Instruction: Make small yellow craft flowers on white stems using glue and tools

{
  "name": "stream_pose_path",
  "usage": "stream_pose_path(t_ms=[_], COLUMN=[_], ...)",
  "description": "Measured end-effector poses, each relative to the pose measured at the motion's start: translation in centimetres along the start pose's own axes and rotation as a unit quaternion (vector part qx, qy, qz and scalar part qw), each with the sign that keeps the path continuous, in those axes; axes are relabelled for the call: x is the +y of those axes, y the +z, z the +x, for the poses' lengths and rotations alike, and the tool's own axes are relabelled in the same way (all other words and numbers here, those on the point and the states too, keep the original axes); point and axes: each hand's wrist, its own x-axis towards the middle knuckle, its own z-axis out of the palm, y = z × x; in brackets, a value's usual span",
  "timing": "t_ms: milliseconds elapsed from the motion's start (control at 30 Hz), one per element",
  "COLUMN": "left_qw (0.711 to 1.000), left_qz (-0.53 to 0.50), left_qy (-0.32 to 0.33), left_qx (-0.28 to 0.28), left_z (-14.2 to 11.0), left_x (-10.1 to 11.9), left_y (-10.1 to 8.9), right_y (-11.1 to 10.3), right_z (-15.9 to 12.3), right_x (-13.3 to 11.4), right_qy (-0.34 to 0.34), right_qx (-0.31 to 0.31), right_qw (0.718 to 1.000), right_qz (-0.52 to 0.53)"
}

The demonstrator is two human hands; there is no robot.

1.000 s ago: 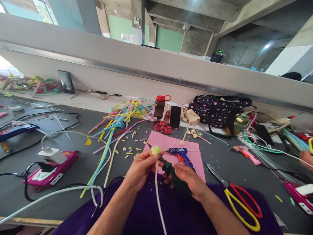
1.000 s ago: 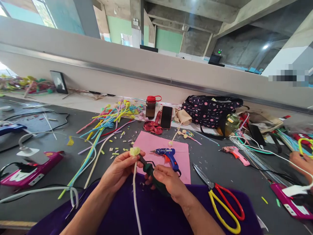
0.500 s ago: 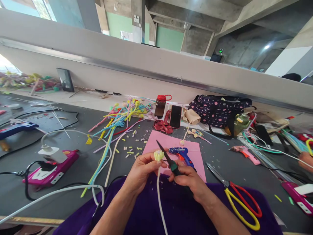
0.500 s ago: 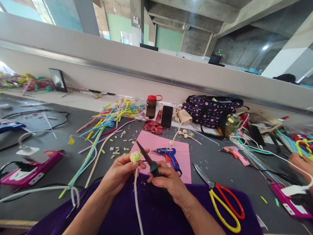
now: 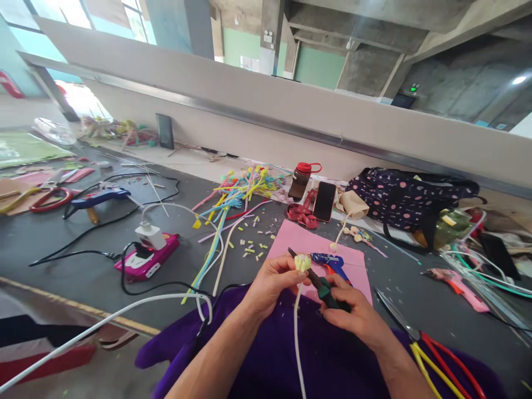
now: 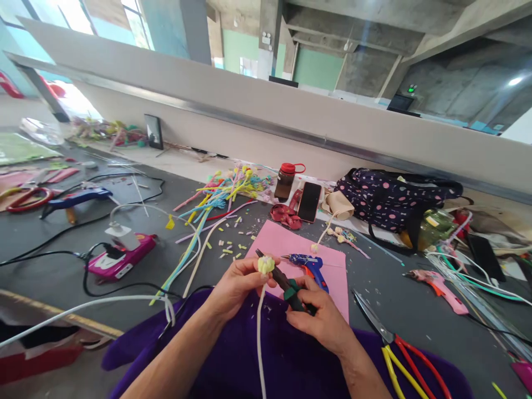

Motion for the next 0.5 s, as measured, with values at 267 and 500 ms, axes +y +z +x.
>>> stream_pose_path(t_ms=[267,500], left_qw=[1.000,0.995], left_qz=[-0.017,0.000], left_qy=[-0.026,-0.084], left_qx=[0.006,-0.058], left_z=[-0.3,-0.7], left_x=[0.5,0.7], left_y=[-0.1,-0.1], right_y=[-1.9,-3.7], right_z=[-2.3,-7.8], right_x=[-0.8,-0.9], right_qy=[0.026,0.088], right_qx=[0.004,0.027], right_qw=[0.999,0.996], right_qz=[-0.021,-0.005])
